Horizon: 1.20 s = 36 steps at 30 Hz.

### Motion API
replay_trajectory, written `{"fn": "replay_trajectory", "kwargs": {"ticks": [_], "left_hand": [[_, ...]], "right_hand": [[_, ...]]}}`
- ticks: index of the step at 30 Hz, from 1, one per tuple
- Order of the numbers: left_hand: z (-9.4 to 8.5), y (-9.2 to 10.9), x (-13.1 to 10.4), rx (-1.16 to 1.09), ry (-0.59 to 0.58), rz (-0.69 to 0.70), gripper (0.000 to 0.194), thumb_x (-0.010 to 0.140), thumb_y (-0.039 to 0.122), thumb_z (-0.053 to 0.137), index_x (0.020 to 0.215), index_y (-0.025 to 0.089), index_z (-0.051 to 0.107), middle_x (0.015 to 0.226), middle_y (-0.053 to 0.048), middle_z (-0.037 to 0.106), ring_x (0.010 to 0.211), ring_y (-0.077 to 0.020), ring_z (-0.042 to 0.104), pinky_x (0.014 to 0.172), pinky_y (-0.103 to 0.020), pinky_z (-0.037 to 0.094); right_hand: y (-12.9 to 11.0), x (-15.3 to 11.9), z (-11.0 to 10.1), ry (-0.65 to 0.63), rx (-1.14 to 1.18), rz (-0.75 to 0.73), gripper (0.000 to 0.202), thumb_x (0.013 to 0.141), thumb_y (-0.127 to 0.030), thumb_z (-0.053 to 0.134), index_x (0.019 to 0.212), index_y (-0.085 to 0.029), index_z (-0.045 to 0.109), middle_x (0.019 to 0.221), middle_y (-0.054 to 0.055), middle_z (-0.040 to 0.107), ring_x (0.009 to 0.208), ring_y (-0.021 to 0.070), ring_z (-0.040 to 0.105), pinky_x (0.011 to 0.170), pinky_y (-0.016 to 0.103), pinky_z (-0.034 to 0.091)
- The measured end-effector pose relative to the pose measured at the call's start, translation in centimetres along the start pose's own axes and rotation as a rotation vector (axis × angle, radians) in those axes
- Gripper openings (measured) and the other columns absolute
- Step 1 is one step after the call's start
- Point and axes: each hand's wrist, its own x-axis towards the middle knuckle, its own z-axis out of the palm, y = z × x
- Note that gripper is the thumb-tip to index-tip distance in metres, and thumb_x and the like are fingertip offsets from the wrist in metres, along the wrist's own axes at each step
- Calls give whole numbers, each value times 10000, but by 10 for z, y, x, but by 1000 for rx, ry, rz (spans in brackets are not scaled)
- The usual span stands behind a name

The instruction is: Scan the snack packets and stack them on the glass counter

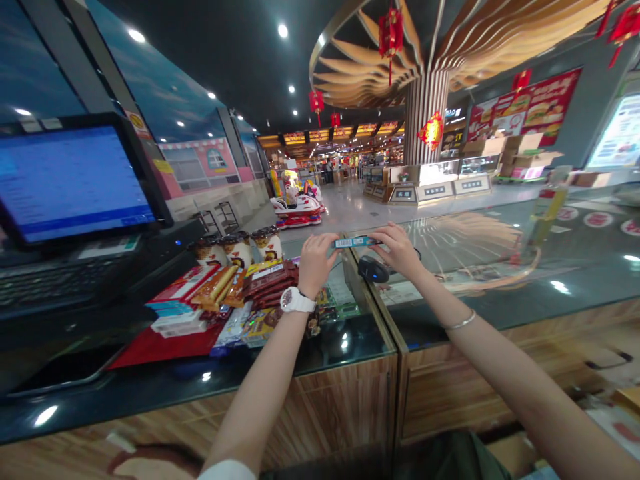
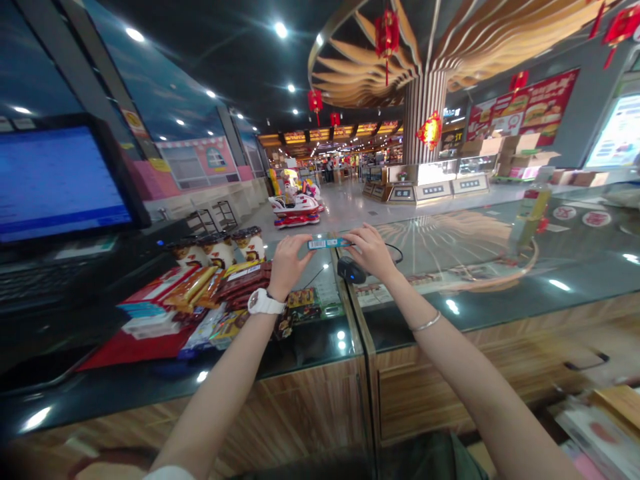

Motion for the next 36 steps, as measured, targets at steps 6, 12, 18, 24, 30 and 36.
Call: {"fn": "replay_trajectory", "kwargs": {"ticks": [6,12,18,24,30,36], "left_hand": [[-3,5,-1,45,8,27,210,887,197,606,1094,226,632,1077,-54,679,1060,-230,608,1009,-389,433],[-3,5,-1,53,24,-12,190,891,218,605,1074,244,649,1056,-44,695,1040,-240,614,1018,-408,410],[-7,5,1,74,58,-66,182,890,240,616,1067,246,659,1020,-45,695,1014,-245,619,1004,-406,411],[-5,3,1,84,91,-63,187,879,232,627,1063,244,659,984,-41,687,1002,-245,615,1004,-400,409],[-4,3,-1,87,85,-60,199,879,236,621,1074,245,658,993,-46,686,1005,-247,611,1011,-403,404],[-7,5,1,80,74,-67,179,878,229,623,1052,243,662,1004,-46,699,1008,-248,620,1017,-410,404]], "right_hand": [[1,0,-1,-11,0,35,245,947,-340,520,1120,-253,671,1030,67,686,1003,234,616,1104,527,370],[-7,3,-7,-63,88,143,323,926,-359,523,1218,-260,619,1178,93,638,1163,276,553,1150,554,300],[3,-15,-38,3,79,198,393,885,-269,502,1273,-220,545,1266,127,585,1249,297,501,1101,519,369],[45,-48,-48,-515,38,273,579,763,-170,573,1337,-129,505,1305,168,583,1228,304,547,1032,470,444],[48,-52,-24,-904,-50,280,814,735,-177,637,1493,-129,344,1505,194,422,1389,315,411,1115,466,354],[31,-42,-5,-955,-118,310,735,813,-222,591,1503,-196,338,1521,156,421,1381,316,423,1111,526,334]]}}
